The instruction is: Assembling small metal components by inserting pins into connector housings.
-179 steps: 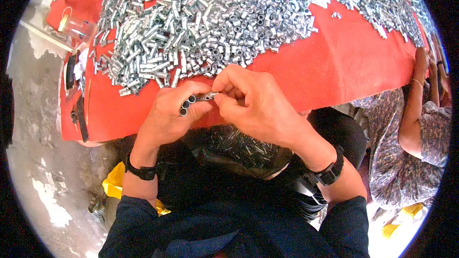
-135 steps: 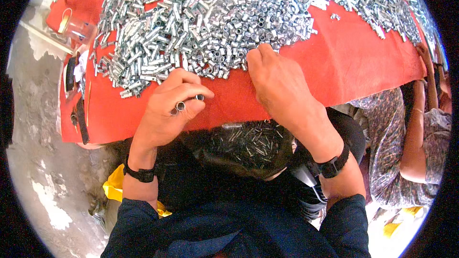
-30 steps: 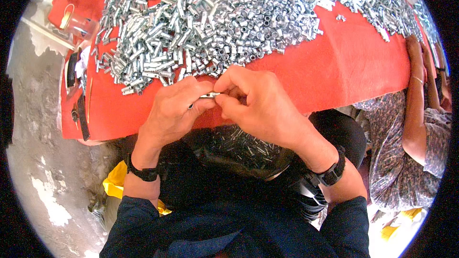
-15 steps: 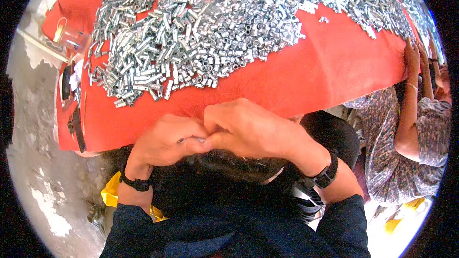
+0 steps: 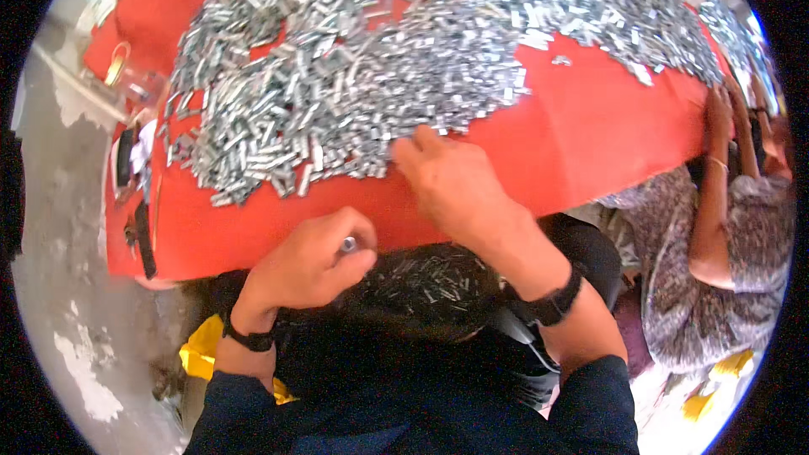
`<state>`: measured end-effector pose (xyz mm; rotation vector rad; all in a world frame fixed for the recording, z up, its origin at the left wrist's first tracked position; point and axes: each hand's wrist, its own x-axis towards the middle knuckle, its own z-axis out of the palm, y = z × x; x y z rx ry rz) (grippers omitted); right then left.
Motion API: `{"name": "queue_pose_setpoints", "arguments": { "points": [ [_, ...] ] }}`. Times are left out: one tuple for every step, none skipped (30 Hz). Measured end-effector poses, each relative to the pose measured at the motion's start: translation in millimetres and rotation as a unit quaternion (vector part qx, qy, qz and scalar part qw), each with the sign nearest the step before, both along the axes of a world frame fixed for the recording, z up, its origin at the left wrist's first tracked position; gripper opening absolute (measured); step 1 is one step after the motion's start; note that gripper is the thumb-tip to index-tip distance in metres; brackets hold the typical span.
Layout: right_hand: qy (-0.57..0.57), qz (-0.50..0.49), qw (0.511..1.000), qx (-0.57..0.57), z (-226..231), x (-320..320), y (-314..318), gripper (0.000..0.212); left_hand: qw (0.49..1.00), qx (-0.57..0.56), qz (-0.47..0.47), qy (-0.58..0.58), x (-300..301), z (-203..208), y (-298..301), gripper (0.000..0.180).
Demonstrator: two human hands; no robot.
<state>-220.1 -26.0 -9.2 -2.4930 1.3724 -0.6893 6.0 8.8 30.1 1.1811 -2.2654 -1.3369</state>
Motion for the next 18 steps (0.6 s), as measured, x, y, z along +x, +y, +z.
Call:
{"name": "queue_pose_setpoints", "arguments": {
  "points": [
    [-0.027, 0.0, 1.0, 0.0, -0.1, -1.6, 1.8, 0.009, 0.999, -0.029, -0.012, 0.03, -0.2, -1.1, -3.0, 0.016],
    [-0.039, 0.016, 0.999, -0.003, 7.7, -1.9, 4.6, 0.009, 0.996, -0.063, -0.024, 0.056, -0.4, 3.5, -3.1, 0.014],
    [-0.053, 0.011, 0.998, -0.018, 12.7, -4.0, 6.5, 0.009, 0.995, -0.077, -0.003, 0.065, -2.1, -2.1, -4.3, 0.012],
    [-0.066, 0.005, 0.997, -0.033, 16.5, -2.3, 7.9, 0.01, 0.995, -0.078, 0.008, 0.058, -1.2, -4.8, -4.9, 0.012],
    [-0.071, 0.014, 0.997, -0.03, 15.5, 1.1, 9.3, 0.01, 0.992, -0.114, 0.011, 0.06, -1.0, -9.5, -6.0, 0.011],
    [-0.118, -0.011, 0.993, 0.015, 14.0, 4.3, 10.8, 0.009, 0.987, -0.151, 0.012, 0.062, 0.4, -12.5, -7.1, 0.011],
    [-0.164, -0.037, 0.984, 0.06, 13.0, 7.1, 10.8, 0.007, 0.983, -0.164, 0.02, 0.081, 2.7, -14.3, -8.5, 0.016],
    [-0.163, -0.037, 0.984, 0.064, 16.3, 7.5, 12.1, 0.007, 0.984, -0.159, 0.021, 0.081, 2.7, -14.2, -9.7, 0.016],
    [-0.197, -0.022, 0.976, 0.086, 20.3, 9.1, 12.8, 0.007, 0.975, -0.2, 0.036, 0.092, 2.6, -13.7, -11.1, 0.018],
    [-0.231, -0.009, 0.967, 0.107, 23.8, 11.2, 13.3, 0.006, 0.964, -0.24, 0.05, 0.104, 2.8, -13.8, -13.1, 0.021],
    [-0.227, -0.016, 0.967, 0.11, 28.2, 11.5, 15.0, 0.006, 0.96, -0.258, 0.057, 0.096, 4.3, -14.3, -16.7, 0.024],
    [-0.251, -0.022, 0.957, 0.14, 32.4, 13.3, 16.1, 0.007, 0.961, -0.253, 0.053, 0.101, 6.0, -14.2, -18.4, 0.024],
    [-0.276, -0.028, 0.946, 0.17, 34.8, 14.3, 17.7, 0.008, 0.956, -0.275, 0.059, 0.087, 7.7, -13.3, -19.6, 0.024],
    [-0.274, -0.033, 0.946, 0.171, 33.7, 14.7, 17.5, 0.008, 0.949, -0.299, 0.067, 0.071, 8.4, -12.8, -21.2, 0.025],
    [-0.291, -0.021, 0.94, 0.176, 32.0, 14.8, 17.4, 0.009, 0.955, -0.277, 0.09, 0.063, 7.0, -11.4, -18.9, 0.026],
    [-0.307, -0.009, 0.934, 0.182, 30.3, 14.1, 17.9, 0.009, 0.955, -0.275, 0.087, 0.066, 5.1, -11.1, -19.7, 0.026],
    [-0.311, -0.01, 0.93, 0.194, 29.0, 14.2, 18.6, 0.011, 0.96, -0.256, 0.09, 0.075, 4.8, -9.5, -19.3, 0.025],
    [-0.312, -0.01, 0.93, 0.194, 27.3, 14.7, 19.0, 0.011, 0.963, -0.238, 0.093, 0.085, 4.7, -8.7, -19.1, 0.024]
  ]
}}
